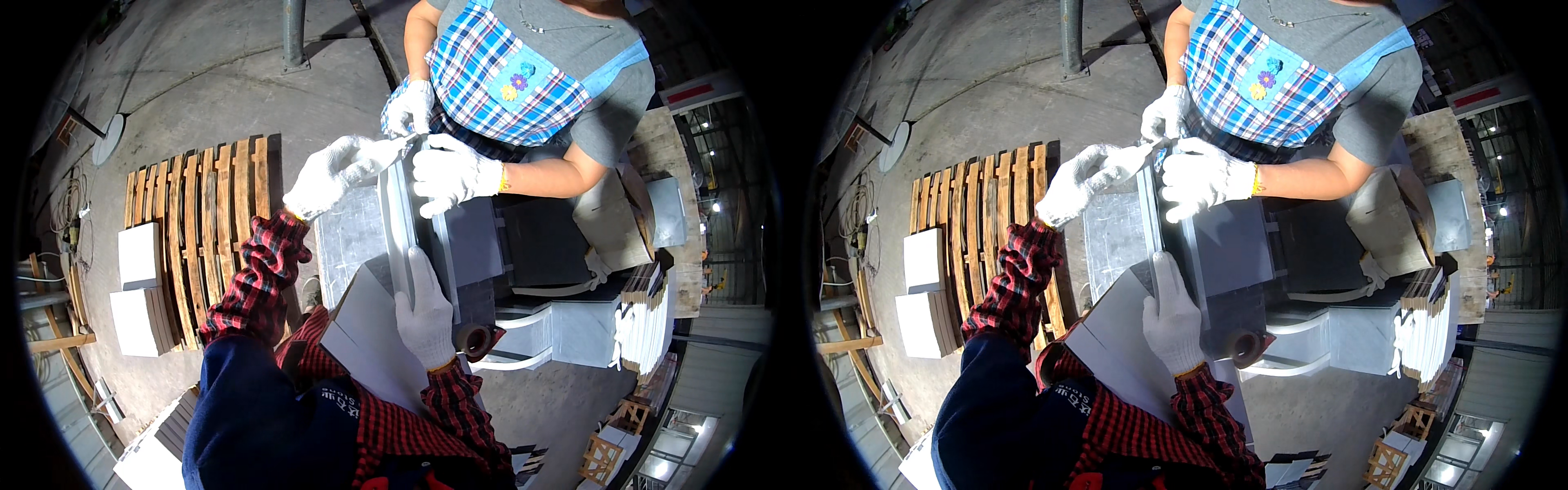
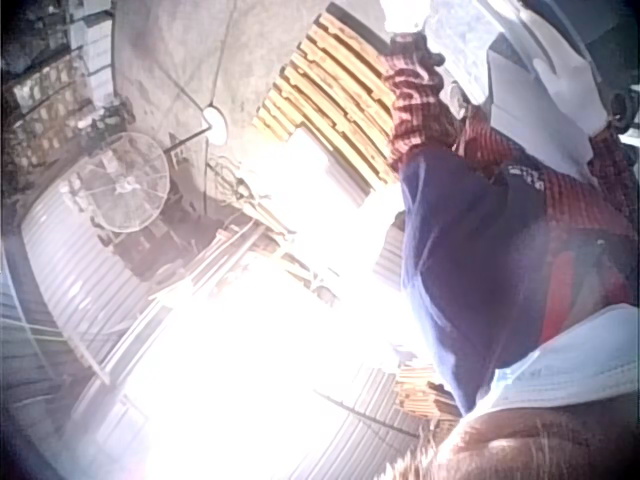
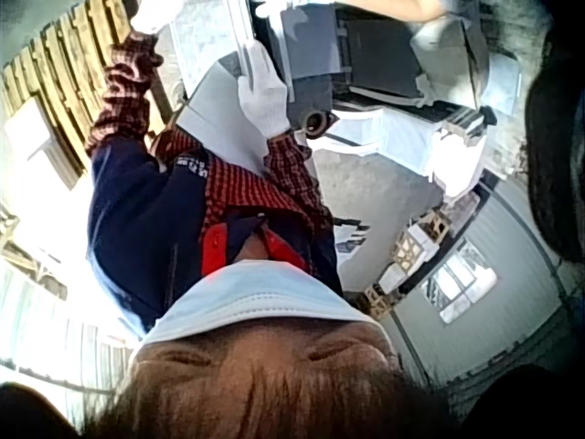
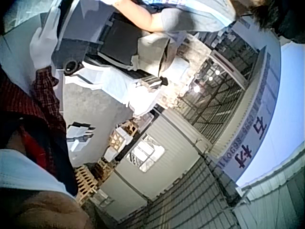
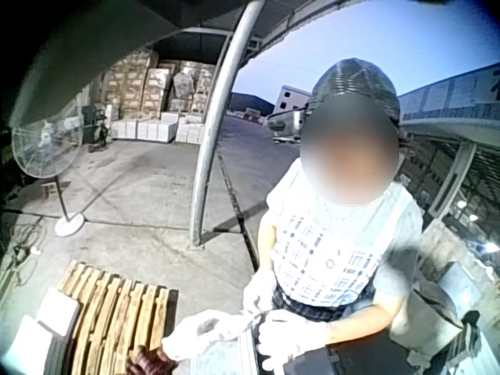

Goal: The person aligns and joins two rectangular panels with a coworker, pressing the edges together. They then pick up another panel and place it on the work surface.

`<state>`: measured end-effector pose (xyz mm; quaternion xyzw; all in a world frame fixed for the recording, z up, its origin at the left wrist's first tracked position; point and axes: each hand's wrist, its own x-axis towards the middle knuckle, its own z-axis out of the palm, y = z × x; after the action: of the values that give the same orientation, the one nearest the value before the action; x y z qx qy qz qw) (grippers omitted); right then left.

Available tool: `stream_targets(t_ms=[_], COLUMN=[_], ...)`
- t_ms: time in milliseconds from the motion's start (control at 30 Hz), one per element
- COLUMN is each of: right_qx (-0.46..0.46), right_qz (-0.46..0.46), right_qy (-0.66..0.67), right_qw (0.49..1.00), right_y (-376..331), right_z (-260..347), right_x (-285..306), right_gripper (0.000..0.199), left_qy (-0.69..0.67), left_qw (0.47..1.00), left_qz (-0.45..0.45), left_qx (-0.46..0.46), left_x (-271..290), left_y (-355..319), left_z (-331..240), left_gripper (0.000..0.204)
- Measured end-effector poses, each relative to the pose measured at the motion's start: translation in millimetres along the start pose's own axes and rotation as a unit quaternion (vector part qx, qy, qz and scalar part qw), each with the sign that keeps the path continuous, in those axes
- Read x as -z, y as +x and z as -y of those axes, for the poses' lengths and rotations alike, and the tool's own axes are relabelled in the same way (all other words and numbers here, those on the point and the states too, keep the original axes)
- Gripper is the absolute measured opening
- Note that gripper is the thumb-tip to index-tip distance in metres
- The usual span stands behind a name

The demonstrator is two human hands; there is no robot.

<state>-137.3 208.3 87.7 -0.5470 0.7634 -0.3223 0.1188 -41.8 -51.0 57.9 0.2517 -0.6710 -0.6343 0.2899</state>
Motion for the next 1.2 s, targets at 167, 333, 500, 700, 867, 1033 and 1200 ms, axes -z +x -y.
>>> stream_targets(t_ms=[167,333,500,700,867,1033,1200], right_qx=[0.004,0.004,0.000,-0.006,-0.006,-0.006,-0.005], right_qz=[-0.002,-0.003,0.000,0.004,0.004,0.003,0.002], right_qy=[0.002,0.006,0.010,0.014,0.015,0.016,0.017], right_qw=[1.000,1.000,1.000,1.000,1.000,1.000,1.000], right_y=[0,0,0,0,0,0,1], right_z=[0,-1,-2,-3,-3,-3,-3], right_x=[1,0,0,0,-1,-1,-1], right_gripper=[0.061,0.061,0.061,0.061,0.061,0.062,0.062], left_qy=[0.095,0.185,0.223,0.281,0.293,0.314,0.321], left_qw=[0.995,0.982,0.974,0.958,0.953,0.941,0.936], left_qz=[-0.020,-0.018,-0.009,0.006,0.012,0.017,0.018], left_qx=[0.009,-0.016,-0.021,-0.063,-0.081,-0.129,-0.143], left_x=[5,8,9,8,10,11,10], left_y=[12,24,34,39,42,43,46], left_z=[-1,-7,-11,-15,-14,-14,-20], left_gripper=[0.042,0.043,0.042,0.043,0.042,0.040,0.038])
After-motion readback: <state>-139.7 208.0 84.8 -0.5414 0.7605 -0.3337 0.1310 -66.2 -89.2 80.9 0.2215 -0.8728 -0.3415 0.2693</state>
